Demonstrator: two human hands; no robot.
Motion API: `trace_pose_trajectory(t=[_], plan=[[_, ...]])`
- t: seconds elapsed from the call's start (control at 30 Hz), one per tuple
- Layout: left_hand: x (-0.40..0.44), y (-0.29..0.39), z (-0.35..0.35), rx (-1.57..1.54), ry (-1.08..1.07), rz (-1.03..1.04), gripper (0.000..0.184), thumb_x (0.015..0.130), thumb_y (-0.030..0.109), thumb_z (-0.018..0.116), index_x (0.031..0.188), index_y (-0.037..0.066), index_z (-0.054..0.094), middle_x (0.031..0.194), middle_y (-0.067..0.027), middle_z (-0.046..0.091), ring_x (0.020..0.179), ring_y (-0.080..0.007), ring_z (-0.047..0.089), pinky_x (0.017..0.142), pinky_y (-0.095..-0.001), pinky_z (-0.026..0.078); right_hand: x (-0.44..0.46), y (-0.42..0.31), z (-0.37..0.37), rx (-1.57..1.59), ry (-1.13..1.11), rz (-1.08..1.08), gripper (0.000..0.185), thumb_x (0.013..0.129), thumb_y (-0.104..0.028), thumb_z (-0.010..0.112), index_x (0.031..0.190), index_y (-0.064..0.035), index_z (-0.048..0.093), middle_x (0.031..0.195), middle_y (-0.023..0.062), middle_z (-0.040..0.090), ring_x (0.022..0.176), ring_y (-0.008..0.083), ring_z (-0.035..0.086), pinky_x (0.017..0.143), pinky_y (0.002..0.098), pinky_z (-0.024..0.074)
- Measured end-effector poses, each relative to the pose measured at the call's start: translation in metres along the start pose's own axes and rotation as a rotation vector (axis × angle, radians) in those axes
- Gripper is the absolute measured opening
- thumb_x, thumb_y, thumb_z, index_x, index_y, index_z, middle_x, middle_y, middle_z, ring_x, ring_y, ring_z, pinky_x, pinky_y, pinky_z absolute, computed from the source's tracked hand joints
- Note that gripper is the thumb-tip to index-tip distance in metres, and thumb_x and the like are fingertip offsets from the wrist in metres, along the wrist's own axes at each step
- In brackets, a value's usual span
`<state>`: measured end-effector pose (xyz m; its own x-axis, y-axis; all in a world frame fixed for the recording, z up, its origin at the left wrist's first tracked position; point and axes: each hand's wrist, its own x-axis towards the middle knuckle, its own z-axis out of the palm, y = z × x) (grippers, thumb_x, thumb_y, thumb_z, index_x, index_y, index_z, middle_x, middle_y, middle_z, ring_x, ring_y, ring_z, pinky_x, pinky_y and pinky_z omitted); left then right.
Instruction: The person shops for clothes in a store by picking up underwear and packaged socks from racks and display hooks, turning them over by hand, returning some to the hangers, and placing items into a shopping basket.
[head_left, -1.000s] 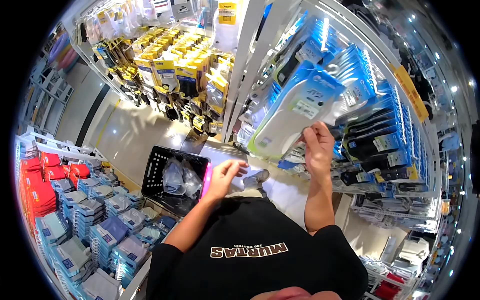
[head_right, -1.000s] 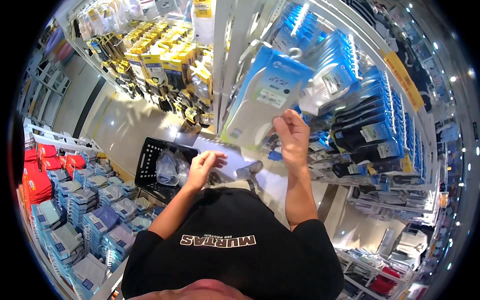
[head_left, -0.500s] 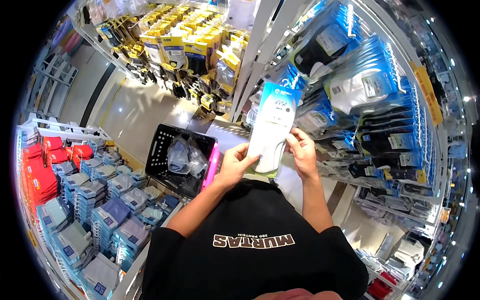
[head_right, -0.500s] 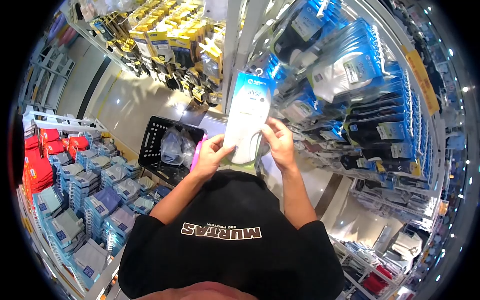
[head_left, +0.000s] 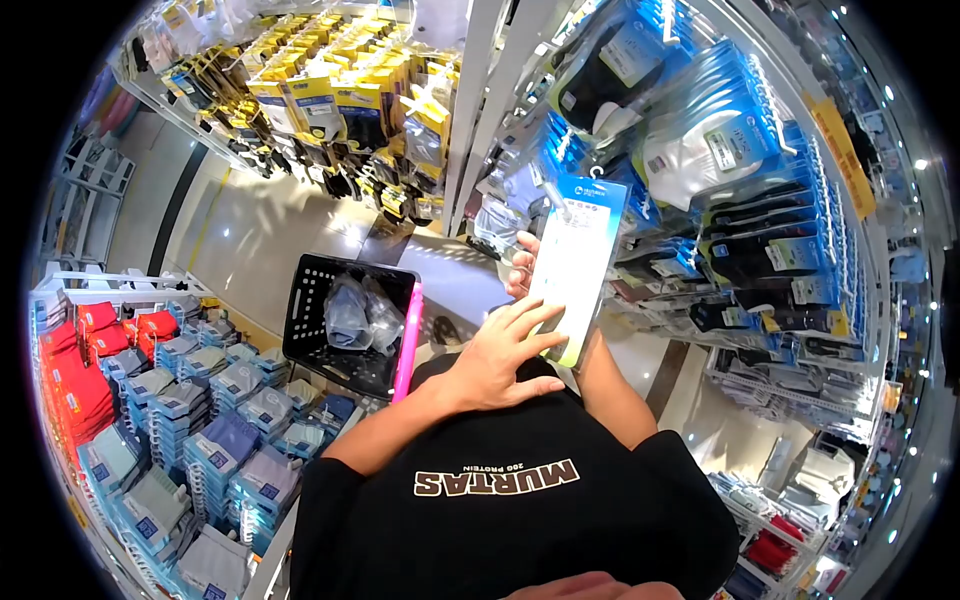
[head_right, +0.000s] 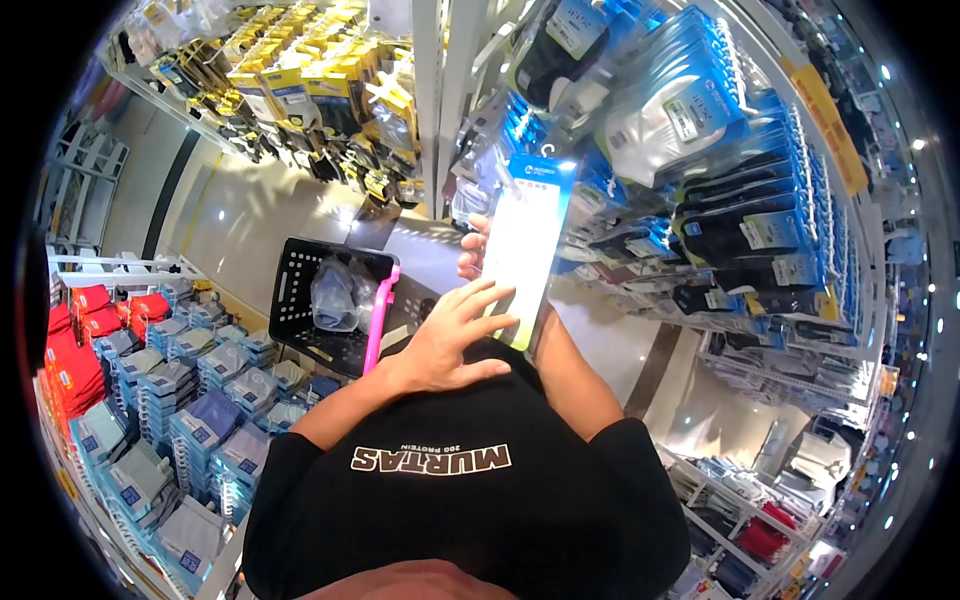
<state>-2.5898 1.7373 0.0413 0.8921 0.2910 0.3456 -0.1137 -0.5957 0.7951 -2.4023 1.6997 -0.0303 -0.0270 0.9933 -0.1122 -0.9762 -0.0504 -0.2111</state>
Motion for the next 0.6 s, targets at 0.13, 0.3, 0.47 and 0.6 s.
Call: trace_pose_trajectory(t=[0.13,0.3,0.47,0.6], plan=[[-0.001,0.000,0.003,-0.027,0.014,-0.006,0.047,0.079,0.030,0.077,0.118,0.008,0.063,0.139,-0.0149,0.049,0.131,-0.0360,0.043,0.106,-0.0480,0.035,-0.005,0.003,0.006,0.000,0.004,-0.037,0.051,0.103,-0.036,0.039,0.138,0.0008,0.042,0.106,0.0194,0.064,0.088,0.0329,0.064,0.084,0.0447,0.0540],[-0.006,-0.010,0.004,-0.173,0.114,-0.094,0.032,0.082,0.018,0.073,0.110,0.004,0.064,0.128,-0.0145,0.059,0.122,-0.0333,0.053,0.103,-0.0429,0.040,-0.005,-0.017,-0.003,-0.157,-0.061,-0.215,0.044,0.098,-0.038,0.051,0.125,-0.0025,0.053,0.093,0.0106,0.064,0.076,0.0232,0.061,0.074,0.0408,0.0508],[-0.028,-0.040,0.007,-0.263,0.259,-0.394,0.024,0.087,0.017,0.069,0.103,0.000,0.066,0.106,-0.0146,0.066,0.101,-0.0309,0.063,0.089,-0.0365,0.048,0.004,-0.085,0.062,-0.774,0.274,-0.862,0.016,0.099,-0.016,0.057,0.110,-0.0054,0.059,0.106,0.0062,0.065,0.095,0.0164,0.062,0.088,0.0318,0.0490],[-0.052,-0.062,0.007,-0.209,0.207,-0.546,0.026,0.090,0.021,0.067,0.108,0.002,0.066,0.102,-0.0146,0.066,0.095,-0.0266,0.064,0.078,-0.0348,0.051,0.024,-0.121,0.101,-1.272,0.494,-1.288,0.016,0.094,-0.015,0.067,0.094,-0.0018,0.057,0.081,-0.0037,0.053,0.072,0.0048,0.046,0.068,0.0206,0.0395]])
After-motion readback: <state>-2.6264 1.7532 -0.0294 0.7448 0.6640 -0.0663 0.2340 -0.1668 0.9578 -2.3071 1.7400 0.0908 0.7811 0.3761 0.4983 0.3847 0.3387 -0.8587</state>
